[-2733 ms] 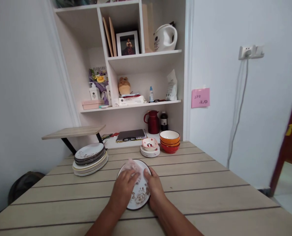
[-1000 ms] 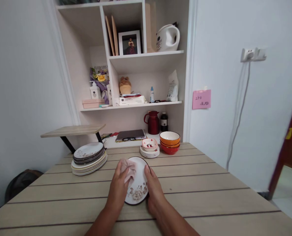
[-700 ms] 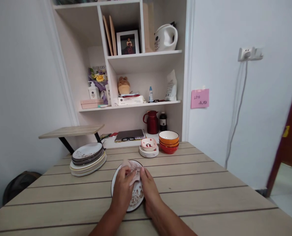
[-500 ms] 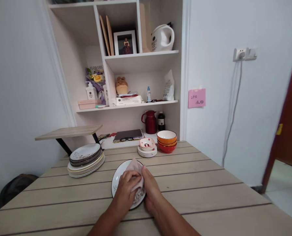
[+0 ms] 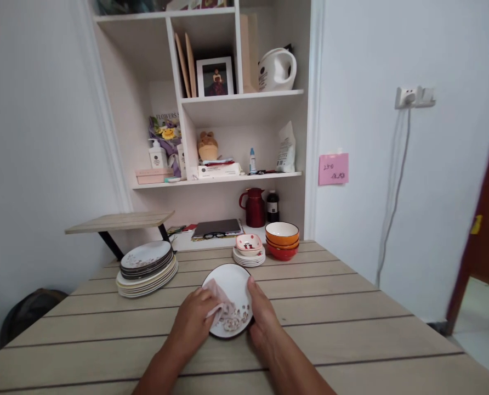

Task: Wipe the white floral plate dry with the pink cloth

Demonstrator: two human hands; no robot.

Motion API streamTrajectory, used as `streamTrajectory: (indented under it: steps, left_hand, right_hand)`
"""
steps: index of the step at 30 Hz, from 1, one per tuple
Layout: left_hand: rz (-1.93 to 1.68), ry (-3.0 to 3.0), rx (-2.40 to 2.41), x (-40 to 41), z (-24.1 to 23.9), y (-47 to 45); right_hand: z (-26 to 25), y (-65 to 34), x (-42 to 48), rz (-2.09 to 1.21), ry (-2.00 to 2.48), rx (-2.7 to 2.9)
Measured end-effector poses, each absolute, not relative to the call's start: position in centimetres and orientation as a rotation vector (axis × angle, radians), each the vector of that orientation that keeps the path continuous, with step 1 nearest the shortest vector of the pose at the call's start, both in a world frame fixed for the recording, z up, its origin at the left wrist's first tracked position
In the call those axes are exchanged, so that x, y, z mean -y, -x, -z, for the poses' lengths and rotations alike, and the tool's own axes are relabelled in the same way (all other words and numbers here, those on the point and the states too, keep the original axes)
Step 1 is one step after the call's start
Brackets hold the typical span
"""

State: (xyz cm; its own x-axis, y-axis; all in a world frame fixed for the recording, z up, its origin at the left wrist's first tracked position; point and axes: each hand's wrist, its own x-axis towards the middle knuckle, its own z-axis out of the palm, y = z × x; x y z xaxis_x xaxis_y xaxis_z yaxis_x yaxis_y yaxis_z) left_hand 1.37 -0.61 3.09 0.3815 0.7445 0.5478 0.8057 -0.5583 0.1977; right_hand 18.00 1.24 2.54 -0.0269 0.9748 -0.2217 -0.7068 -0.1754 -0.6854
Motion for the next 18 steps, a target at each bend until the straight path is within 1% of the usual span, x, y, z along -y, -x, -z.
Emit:
streamTrajectory:
  steps: [6,12,15,18]
  left_hand:
    - [1.094,2.366,1.572,-0.5,-1.6,-1.5]
    - [1.411,2.132,1.672,-0.9,-1.1,-1.5]
    - [1.550,2.032,1.680,-0.5,-1.2,-2.1]
    - [1.606,2.089,1.600,-0.2,-1.3,-3.0]
  right_hand:
    - [-2.2,-17.8,-0.5,-1.527,0.789,0.616]
    - [-2.2,-15.9,1.0,-1.588,0.763,0.743]
    - [-2.3,-15.3,1.3,-1.605,0.728,0.794]
    - [-2.3,-15.2,1.3,-1.595,0.700,0.819]
